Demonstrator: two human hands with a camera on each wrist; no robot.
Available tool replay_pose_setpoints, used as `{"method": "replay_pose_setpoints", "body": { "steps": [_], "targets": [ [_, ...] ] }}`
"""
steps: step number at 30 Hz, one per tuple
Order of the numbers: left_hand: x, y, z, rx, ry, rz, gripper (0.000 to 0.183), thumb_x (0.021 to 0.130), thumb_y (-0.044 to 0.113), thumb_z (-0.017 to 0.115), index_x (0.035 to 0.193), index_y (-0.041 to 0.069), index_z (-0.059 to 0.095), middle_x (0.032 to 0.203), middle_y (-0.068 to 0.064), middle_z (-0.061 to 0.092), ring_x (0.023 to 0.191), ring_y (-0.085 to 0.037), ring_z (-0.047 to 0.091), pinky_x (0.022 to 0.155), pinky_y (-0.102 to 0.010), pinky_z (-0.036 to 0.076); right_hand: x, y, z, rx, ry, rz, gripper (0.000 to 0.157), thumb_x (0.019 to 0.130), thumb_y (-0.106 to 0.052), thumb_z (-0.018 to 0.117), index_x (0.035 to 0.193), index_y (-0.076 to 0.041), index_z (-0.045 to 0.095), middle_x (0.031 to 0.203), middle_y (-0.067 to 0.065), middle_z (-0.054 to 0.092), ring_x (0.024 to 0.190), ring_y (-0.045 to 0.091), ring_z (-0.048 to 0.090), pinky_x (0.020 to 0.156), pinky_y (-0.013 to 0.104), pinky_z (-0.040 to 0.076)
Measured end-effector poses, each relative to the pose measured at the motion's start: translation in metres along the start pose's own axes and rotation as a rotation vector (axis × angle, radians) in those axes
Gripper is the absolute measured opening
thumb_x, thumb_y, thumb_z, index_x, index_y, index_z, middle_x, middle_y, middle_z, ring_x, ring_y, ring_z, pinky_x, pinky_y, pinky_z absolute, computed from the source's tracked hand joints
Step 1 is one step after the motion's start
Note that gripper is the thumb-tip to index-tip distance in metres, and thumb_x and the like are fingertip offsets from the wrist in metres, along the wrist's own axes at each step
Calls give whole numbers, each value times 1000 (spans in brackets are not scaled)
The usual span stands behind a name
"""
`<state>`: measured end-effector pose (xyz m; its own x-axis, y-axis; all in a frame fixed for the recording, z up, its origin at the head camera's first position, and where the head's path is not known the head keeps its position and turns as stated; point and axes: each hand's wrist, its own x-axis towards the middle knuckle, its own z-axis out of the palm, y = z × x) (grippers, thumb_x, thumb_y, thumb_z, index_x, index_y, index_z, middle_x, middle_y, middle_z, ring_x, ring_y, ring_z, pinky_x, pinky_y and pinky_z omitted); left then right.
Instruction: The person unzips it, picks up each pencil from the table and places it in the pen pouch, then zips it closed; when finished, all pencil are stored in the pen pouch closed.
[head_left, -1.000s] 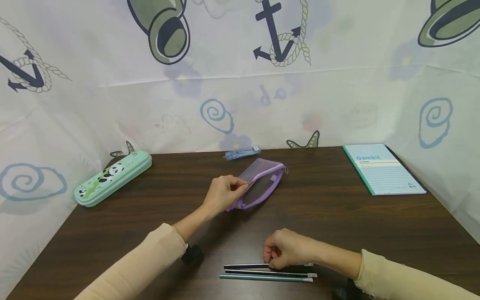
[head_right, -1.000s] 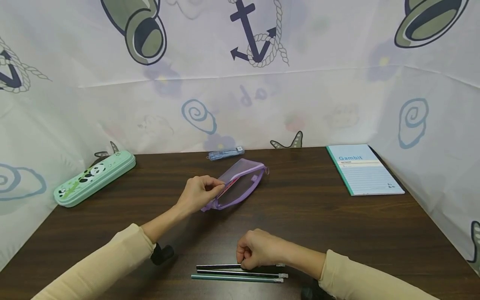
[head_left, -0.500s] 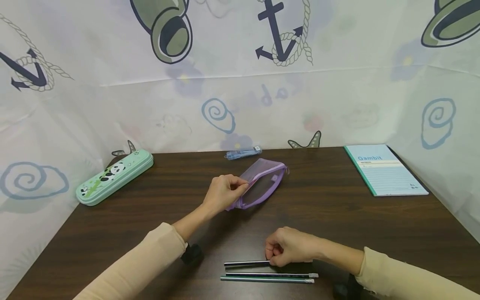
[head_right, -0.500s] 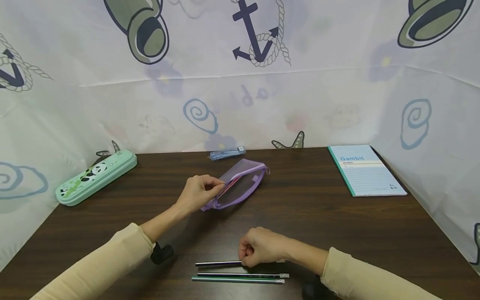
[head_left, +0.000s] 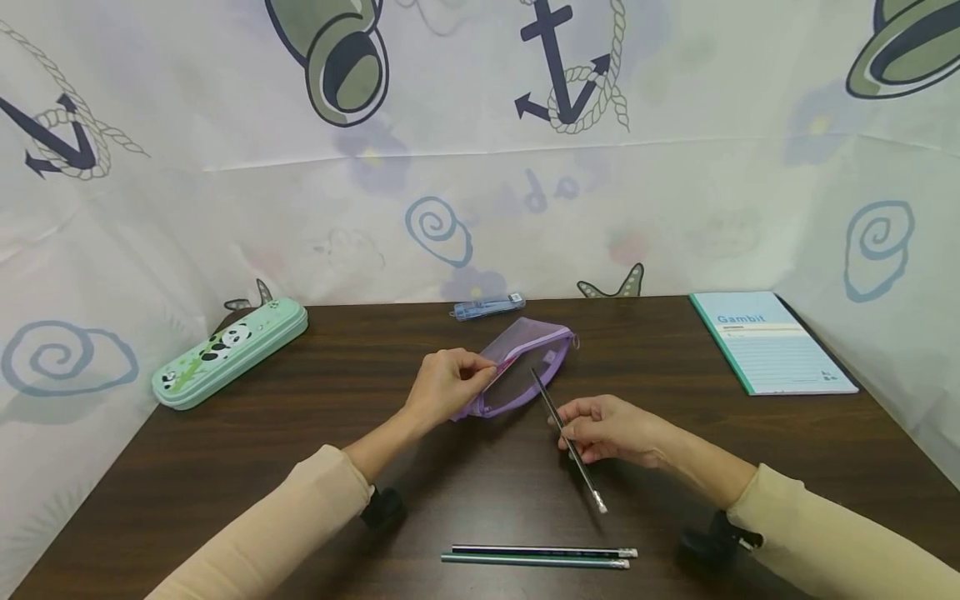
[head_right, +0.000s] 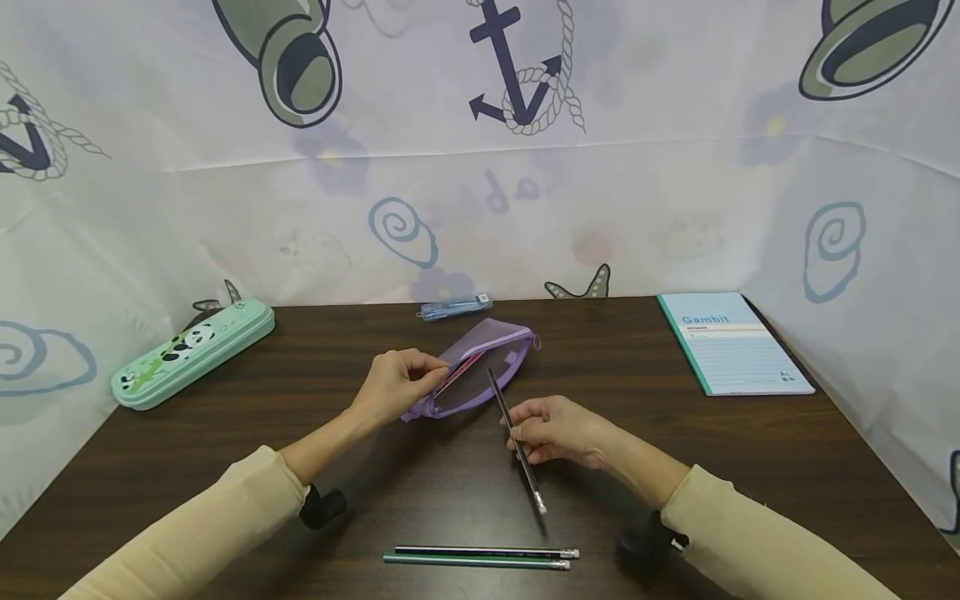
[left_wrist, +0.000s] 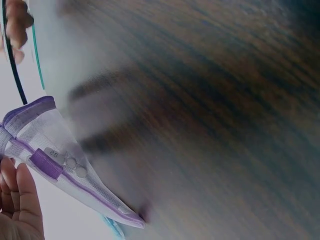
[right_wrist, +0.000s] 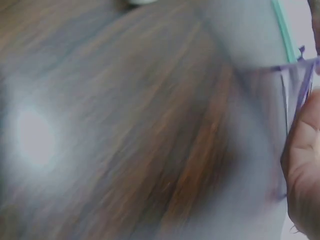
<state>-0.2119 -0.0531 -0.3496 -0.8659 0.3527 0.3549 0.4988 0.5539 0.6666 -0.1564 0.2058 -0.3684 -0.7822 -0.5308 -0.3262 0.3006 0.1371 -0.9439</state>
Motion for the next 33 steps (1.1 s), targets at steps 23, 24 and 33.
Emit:
{"method": "replay_pose_setpoints", "body": {
  "steps": [23,24,33],
  "targets": [
    [1,3,5,-17,-33,15,9,84,15,70,87,9,77,78,-2,70,63,-5,54,56,-18,43,68,-26,20,474,426,-76,4,95,0,49,93,1,46,73,5,62,65,12,65,64,21,54],
    [1,3,5,-14,-37,10,10,84,15,70,87,9,77,78,-2,70,63,-5,54,56,-18,43,69,-26,21,477,434,-74,4,95,1,49,93,1,46,73,5,61,65,12,65,64,21,54],
    [2,5,3,-10,-80,-4,10,84,15,69,87,9,77,77,-1,71,62,-5,55,54,-18,43,78,-27,24,469,487,-56,9,94,2,49,103,5,47,73,6,60,63,12,64,63,21,54]
  ]
}}
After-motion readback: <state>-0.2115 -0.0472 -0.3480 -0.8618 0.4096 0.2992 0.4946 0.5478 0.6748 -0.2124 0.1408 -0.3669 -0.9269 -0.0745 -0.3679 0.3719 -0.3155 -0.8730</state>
